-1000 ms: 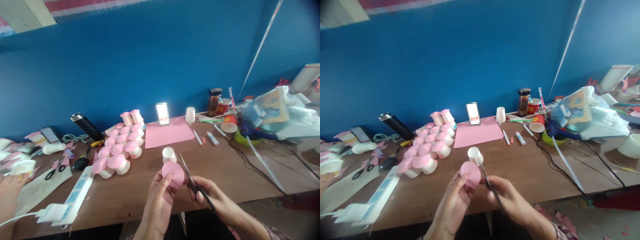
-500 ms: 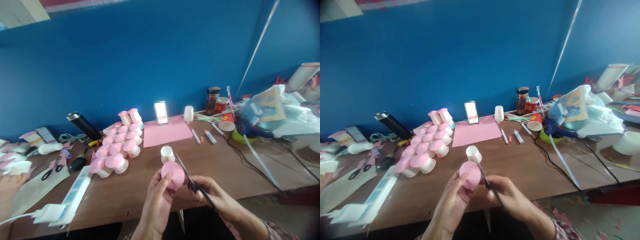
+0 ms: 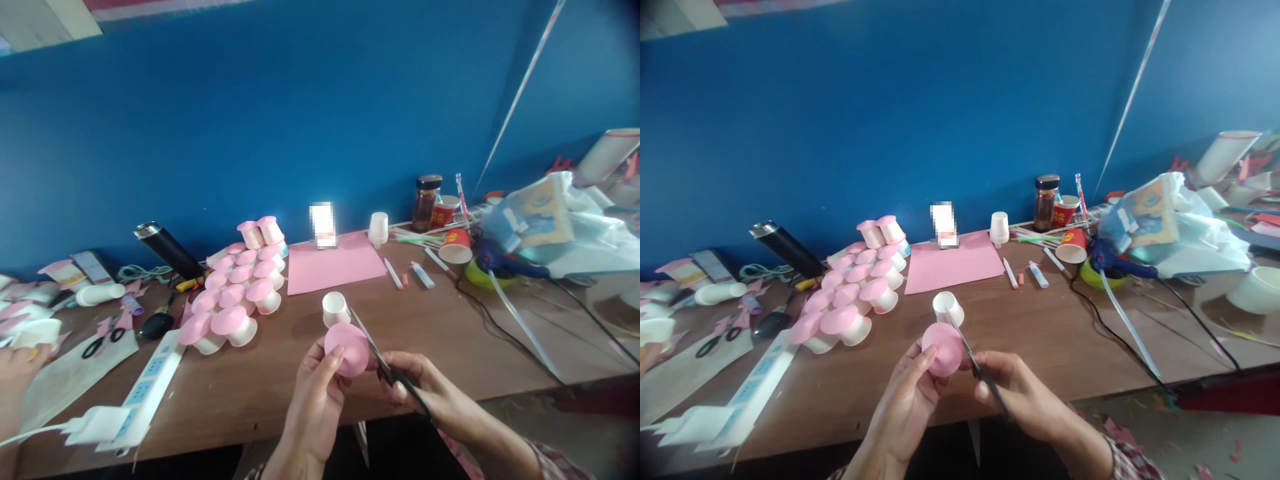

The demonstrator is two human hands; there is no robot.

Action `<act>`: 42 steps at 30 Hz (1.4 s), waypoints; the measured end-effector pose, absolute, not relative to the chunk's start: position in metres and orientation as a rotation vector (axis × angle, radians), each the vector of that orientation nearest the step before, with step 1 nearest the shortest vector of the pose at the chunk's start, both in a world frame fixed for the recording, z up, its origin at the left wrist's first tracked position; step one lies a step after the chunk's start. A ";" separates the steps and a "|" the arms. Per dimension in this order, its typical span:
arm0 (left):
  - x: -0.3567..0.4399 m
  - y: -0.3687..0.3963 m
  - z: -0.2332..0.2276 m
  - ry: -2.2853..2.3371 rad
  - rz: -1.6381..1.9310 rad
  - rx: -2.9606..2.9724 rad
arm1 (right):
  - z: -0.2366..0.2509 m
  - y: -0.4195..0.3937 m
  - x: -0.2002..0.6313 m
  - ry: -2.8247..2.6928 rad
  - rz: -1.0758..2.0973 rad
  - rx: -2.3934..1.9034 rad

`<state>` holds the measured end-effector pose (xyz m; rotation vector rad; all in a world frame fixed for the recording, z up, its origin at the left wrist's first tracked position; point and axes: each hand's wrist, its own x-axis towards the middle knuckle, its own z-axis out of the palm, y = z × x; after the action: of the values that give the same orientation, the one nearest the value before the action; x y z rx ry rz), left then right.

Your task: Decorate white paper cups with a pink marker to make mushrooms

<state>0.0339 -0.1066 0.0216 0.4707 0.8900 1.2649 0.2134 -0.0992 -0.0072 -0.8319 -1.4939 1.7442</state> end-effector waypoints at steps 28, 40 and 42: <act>0.014 -0.045 0.036 0.871 1.317 0.502 | 0.025 -0.039 0.194 -1.553 1.666 -0.934; -0.001 0.026 0.048 0.821 1.374 0.511 | 0.031 0.032 0.176 -1.652 1.513 -0.888; -0.003 0.035 0.045 0.837 1.372 0.509 | 0.031 0.039 0.174 -1.681 1.482 -0.904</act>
<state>-0.0025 0.0352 0.0452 0.5088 0.8374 1.3716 0.1740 0.0392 0.0313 -0.9042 -1.6811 1.4817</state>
